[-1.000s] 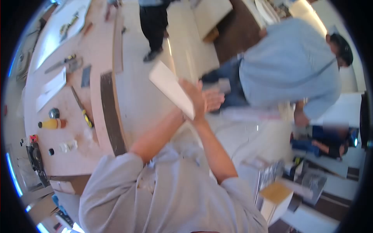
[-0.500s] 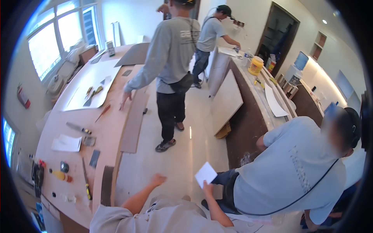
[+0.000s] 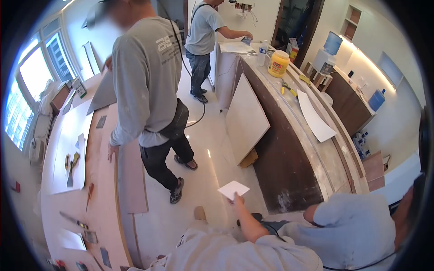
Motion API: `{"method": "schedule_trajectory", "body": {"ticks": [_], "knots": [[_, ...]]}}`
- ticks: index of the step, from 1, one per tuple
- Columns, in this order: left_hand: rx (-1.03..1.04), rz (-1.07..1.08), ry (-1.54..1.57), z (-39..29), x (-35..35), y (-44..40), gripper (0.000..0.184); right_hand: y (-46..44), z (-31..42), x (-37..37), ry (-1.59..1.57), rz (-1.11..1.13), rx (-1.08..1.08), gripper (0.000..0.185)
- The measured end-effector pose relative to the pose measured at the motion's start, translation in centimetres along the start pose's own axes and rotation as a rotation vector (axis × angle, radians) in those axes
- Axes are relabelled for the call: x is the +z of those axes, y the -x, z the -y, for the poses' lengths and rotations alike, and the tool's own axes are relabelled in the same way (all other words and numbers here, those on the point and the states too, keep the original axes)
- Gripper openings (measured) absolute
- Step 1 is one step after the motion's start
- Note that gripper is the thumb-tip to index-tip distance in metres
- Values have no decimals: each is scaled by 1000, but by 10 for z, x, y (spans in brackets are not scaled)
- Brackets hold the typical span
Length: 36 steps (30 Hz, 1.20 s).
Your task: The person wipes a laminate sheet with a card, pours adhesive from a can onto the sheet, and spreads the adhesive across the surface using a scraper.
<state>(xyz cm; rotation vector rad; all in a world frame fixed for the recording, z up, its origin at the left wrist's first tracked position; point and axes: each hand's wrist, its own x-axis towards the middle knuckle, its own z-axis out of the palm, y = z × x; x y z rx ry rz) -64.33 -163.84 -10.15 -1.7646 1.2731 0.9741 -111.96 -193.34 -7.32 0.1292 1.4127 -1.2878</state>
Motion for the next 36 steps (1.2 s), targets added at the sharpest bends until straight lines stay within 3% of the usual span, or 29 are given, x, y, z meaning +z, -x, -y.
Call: {"method": "schedule_trajectory", "body": {"ticks": [4,7,9,12,13,15,19,20,24,27,30,32,33,36], "knots": [[14,-376,142,-56,-145,-77,35,-92,55,-4,-85,-285,-27,32],[276,-772,557,-152,-288,-109,39,-118,102,6,-117,-378,-32,34],[558,-794,513,-240,-397,-73,33,-137,127,17,-122,-411,-45,35],[780,-675,683,-361,-510,-38,34,-178,156,27,30,-430,-63,34],[835,-634,757,-394,-536,-30,35,-191,161,29,169,-439,-76,34],[904,-676,603,-449,-565,-58,39,-261,150,12,439,-426,-120,32],[1052,-478,467,-527,-637,-74,37,-282,217,78,287,-106,-51,31],[972,-465,469,-540,-656,-86,36,-282,246,108,337,-46,3,31],[587,-366,494,-549,-722,-131,33,-307,303,214,559,104,180,31],[626,-267,938,-528,-765,-186,31,-338,323,315,519,350,174,39],[535,260,1372,-499,-840,-188,37,-335,341,441,332,649,284,46],[647,382,1548,-490,-891,-211,41,-346,338,522,433,827,314,46],[690,458,1648,-483,-910,-219,43,-352,329,560,432,797,312,46],[737,333,1850,-451,-956,-304,45,-395,299,654,614,746,365,48]]}}
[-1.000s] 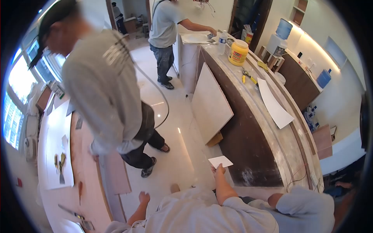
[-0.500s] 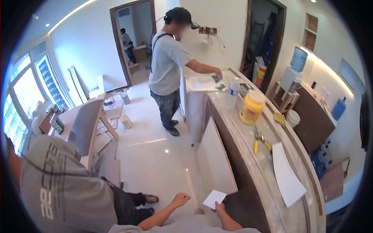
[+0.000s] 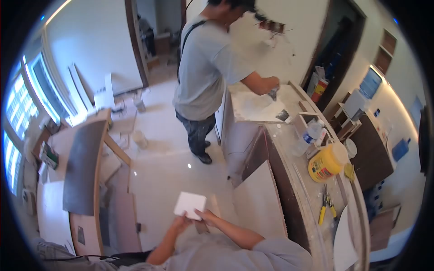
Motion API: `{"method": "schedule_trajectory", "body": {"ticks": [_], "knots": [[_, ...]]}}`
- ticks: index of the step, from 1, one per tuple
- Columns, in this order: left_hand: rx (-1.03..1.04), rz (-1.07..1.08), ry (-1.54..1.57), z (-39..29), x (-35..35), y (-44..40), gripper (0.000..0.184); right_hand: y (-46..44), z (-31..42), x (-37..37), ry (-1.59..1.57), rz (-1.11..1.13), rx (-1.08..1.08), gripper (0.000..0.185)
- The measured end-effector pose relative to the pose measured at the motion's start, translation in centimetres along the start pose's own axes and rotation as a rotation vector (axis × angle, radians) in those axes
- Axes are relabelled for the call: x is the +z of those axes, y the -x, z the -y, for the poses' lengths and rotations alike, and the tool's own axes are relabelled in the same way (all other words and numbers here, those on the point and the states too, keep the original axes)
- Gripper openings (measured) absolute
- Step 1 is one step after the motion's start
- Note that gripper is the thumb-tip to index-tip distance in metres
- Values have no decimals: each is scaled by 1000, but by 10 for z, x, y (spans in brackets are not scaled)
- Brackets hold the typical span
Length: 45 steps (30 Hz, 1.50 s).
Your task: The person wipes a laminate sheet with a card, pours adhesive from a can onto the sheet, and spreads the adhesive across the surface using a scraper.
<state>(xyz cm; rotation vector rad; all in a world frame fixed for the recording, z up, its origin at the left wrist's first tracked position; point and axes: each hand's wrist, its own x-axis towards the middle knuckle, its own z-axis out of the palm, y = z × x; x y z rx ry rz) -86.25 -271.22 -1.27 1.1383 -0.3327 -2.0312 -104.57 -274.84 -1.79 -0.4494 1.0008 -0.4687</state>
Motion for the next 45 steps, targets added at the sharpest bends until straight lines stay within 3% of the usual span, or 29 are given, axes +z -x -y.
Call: {"method": "schedule_trajectory", "body": {"ticks": [2,4,5,6,7,8,10,11,12,13,16,20,23,26,28,32,35,36,38,41,44,45], "knots": [[78,-125,130,-53,-13,-23,46,-26,51,31,269,72,28,49],[151,-341,-54,-103,-23,-37,49,-65,82,38,654,178,-19,53],[271,-441,-140,-118,-31,-46,48,-112,77,26,1210,98,-267,54],[261,-548,-275,-140,-41,-53,45,-124,91,29,1471,74,-296,58],[254,-639,-415,-159,-49,-61,42,-196,77,6,1735,248,-199,56],[258,-671,-371,-174,-54,-65,41,-143,165,53,1871,125,-72,45],[306,-723,-276,-220,-49,-78,39,-219,216,49,2260,31,-626,29],[312,-738,-312,-234,-51,-81,38,-260,252,55,2310,42,-713,25],[315,-757,-346,-247,-53,-82,38,-290,289,66,2452,-86,-843,23],[329,-778,-384,-265,-58,-83,38,-325,323,81,2627,-130,-717,30],[363,-902,-172,-312,-54,-88,38,-374,446,104,3002,-5,-653,33],[574,-930,-164,-362,-58,-94,40,-439,549,121,3161,-44,-646,38],[531,-1072,-358,-405,-70,-89,40,-484,573,124,3093,48,-540,42],[614,-1162,-390,-438,-117,-118,42,-513,569,109,2962,251,-341,46],[413,-1048,-562,-511,-116,-79,36,-519,560,113,2887,489,-106,49],[626,-933,-222,-592,-162,-81,36,-523,556,188,2678,888,421,56],[784,-841,51,-632,-188,-77,37,-520,560,330,2127,952,395,61],[839,-826,154,-650,-195,-75,37,-517,564,373,1543,905,401,62],[871,-842,221,-675,-209,-72,38,-491,576,470,858,1119,356,70],[868,-920,254,-700,-210,-71,40,-540,531,506,723,1214,163,59],[759,-1058,188,-716,-225,-67,42,-544,521,575,568,928,302,52],[732,-1113,167,-718,-234,-62,43,-555,521,586,555,908,254,52]]}}
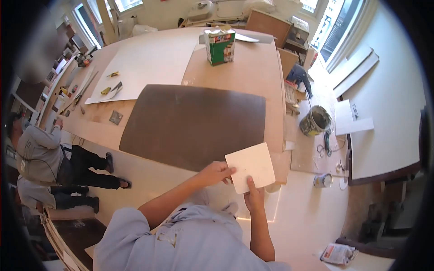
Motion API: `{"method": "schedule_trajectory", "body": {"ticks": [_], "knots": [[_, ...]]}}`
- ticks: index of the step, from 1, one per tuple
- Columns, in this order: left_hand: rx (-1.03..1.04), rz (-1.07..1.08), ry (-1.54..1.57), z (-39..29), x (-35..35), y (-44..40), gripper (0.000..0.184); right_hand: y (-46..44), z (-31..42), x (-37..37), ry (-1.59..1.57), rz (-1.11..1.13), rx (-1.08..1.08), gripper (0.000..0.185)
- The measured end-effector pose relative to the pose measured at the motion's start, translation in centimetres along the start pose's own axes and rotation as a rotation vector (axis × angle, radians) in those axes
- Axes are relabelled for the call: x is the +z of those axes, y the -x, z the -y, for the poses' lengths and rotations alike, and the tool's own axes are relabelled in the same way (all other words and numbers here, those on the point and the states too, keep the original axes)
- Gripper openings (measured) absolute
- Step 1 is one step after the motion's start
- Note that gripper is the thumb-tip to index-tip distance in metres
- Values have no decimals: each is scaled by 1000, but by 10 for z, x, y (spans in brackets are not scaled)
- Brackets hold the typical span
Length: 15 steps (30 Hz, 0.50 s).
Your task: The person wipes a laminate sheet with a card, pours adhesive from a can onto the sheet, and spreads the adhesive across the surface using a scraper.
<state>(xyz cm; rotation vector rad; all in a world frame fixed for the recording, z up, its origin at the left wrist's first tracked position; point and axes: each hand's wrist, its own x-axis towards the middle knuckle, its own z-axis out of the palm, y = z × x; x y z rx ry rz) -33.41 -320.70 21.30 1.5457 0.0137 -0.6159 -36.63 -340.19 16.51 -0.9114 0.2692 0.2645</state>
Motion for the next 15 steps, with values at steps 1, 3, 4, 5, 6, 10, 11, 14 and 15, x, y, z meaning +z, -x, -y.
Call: {"method": "schedule_trajectory", "body": {"ticks": [1,3,4,5,6,10,11,14,15], "knots": [[41,-90,50,-5,-17,-8,48,-14,5,-9,12,-30,-37,52],[106,-281,112,-11,-71,-24,66,-33,23,-28,-11,-90,-78,51],[135,-376,115,-13,-104,-40,80,-37,38,-35,-41,-92,-95,52],[210,-459,35,-10,-137,-59,94,-42,52,-44,-74,-99,-117,52],[283,-532,-48,-15,-169,-80,108,-51,54,-65,-145,-122,-122,49],[341,-562,-397,-65,-298,-194,139,-48,77,-93,-307,-385,-78,19],[396,-630,-443,-66,-338,-239,143,-41,82,-83,-317,-555,-79,18],[488,-787,-496,-95,-399,-337,150,12,66,-104,-209,-533,-111,27],[512,-836,-505,-110,-410,-361,151,24,65,-93,-165,-598,-122,29]]}}
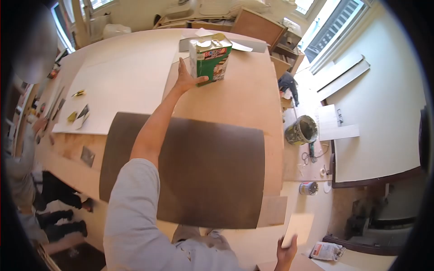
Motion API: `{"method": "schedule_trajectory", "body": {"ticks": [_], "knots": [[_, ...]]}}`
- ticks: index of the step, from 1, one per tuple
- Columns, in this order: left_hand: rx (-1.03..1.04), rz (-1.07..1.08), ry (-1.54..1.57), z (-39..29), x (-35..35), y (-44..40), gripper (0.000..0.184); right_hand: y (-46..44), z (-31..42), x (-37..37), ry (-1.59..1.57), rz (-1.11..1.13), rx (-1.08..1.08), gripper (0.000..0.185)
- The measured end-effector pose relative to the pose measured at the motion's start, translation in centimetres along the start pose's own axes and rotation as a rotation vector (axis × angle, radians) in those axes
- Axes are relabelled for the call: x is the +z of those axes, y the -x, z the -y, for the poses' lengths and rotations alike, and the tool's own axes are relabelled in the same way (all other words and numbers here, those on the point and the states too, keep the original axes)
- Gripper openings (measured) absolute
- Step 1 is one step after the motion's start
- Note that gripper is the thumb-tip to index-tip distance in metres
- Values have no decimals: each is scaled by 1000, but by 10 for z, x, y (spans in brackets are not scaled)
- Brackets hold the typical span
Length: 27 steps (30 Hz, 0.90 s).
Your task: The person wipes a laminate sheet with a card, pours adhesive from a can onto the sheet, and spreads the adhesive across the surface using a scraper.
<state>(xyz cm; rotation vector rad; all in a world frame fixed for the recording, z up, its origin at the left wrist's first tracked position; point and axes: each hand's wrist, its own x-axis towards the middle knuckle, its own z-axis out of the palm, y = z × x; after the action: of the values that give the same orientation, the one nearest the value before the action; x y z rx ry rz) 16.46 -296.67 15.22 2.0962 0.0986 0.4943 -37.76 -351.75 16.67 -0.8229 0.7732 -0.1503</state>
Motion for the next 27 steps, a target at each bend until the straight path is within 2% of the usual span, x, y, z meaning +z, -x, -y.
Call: {"method": "schedule_trajectory", "body": {"ticks": [2,3,4,6,9,10,11,12,13,14,16,17,22,26,27], "knots": [[75,-38,-8,11,18,-42,153,56,3,52,-12,-471,12,35],[109,-52,-18,17,27,-55,153,77,4,60,118,-489,90,42],[149,-73,-127,22,33,-66,150,85,-7,43,71,-501,114,43],[196,0,227,27,37,-79,148,98,-34,-11,-27,-516,145,45],[206,-24,199,37,39,-88,141,93,-43,-52,-53,-447,217,46],[218,-88,84,36,41,-84,140,95,-41,-19,50,-395,152,48],[230,-155,-42,35,40,-81,138,90,-39,-10,32,-404,198,46],[130,-161,-10,8,33,-63,134,84,-38,-5,14,-409,249,45],[214,-267,-132,10,40,-59,130,76,-37,3,0,-412,304,43],[75,-265,-46,-19,26,-42,126,70,-41,30,-24,-351,84,38],[60,-282,64,-41,4,-23,115,70,-36,57,68,-253,100,37],[49,-247,82,-52,-11,-12,121,71,-31,62,113,-206,108,37],[53,-275,93,-117,-122,74,119,65,-29,75,240,-86,83,39],[166,-357,37,-171,-226,176,122,42,-29,85,335,-19,15,41],[174,-370,46,-186,-252,206,122,28,-32,80,619,86,-149,42]]}}
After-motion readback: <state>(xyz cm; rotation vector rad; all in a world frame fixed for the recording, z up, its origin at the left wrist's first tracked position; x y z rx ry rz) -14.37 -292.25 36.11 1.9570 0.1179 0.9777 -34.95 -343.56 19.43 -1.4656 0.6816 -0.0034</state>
